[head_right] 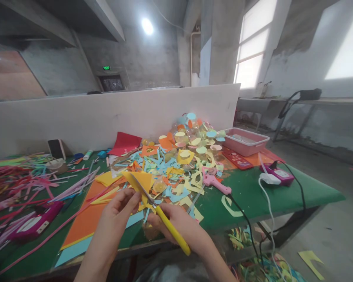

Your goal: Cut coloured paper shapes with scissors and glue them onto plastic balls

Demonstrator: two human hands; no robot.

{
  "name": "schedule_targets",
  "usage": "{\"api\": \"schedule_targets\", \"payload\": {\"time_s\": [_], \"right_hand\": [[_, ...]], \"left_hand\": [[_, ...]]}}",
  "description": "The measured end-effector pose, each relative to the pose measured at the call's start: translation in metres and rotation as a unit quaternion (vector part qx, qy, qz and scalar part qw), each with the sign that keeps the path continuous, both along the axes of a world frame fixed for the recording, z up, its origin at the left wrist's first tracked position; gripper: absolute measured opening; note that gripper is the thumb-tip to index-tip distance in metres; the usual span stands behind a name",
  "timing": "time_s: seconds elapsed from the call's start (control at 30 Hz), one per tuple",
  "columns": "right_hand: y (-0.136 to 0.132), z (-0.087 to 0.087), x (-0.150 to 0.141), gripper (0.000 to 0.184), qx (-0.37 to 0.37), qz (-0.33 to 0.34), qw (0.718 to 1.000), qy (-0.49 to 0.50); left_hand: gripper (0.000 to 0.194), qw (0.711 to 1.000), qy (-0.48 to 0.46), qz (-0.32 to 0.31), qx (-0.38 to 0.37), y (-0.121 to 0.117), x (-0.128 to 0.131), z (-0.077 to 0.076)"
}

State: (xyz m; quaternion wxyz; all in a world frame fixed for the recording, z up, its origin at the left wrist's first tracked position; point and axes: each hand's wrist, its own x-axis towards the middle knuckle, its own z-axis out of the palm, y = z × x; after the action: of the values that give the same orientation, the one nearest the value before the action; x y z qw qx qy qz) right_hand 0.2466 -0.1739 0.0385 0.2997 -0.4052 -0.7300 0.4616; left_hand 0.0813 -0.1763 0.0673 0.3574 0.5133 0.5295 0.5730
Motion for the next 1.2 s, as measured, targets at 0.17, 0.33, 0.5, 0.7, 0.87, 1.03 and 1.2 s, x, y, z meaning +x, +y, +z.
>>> {"api": "schedule_targets", "payload": {"time_s": [0.17,0.33,0.5,0.7,0.87,1.03,1.2], "right_hand": [[0.001,-0.004,0.005,0.036,0.055,0.045,0.997,0.026],[0.002,-0.006,0.003,0.032,0.028,0.03,0.999,0.014],[0.005,-0.01,-0.001,0.037,0.004,0.009,1.0,0.005],[0.001,-0.005,0.002,0.039,0.012,0.023,1.0,-0.003],[-0.005,0.004,0.0,0.025,0.038,0.051,0.997,0.035],[-0.003,0.005,-0.004,0.028,0.003,0.004,1.0,0.0],[-0.004,0.006,-0.004,0.031,-0.011,0.003,1.0,0.006]], "left_hand": [[0.028,0.999,0.011,-0.017,-0.026,-0.006,0.003,0.008],[0.03,0.996,0.039,-0.063,-0.045,-0.002,-0.01,0.002],[0.032,0.994,0.09,-0.048,-0.038,-0.002,-0.014,-0.003],[0.036,0.993,0.105,-0.049,-0.032,-0.004,-0.011,-0.001],[0.036,0.988,0.127,-0.073,-0.054,-0.005,-0.012,0.002],[0.037,0.99,0.128,-0.028,-0.045,-0.004,-0.011,0.001],[0.039,0.995,0.095,0.02,-0.012,-0.001,-0.007,0.0]]}}
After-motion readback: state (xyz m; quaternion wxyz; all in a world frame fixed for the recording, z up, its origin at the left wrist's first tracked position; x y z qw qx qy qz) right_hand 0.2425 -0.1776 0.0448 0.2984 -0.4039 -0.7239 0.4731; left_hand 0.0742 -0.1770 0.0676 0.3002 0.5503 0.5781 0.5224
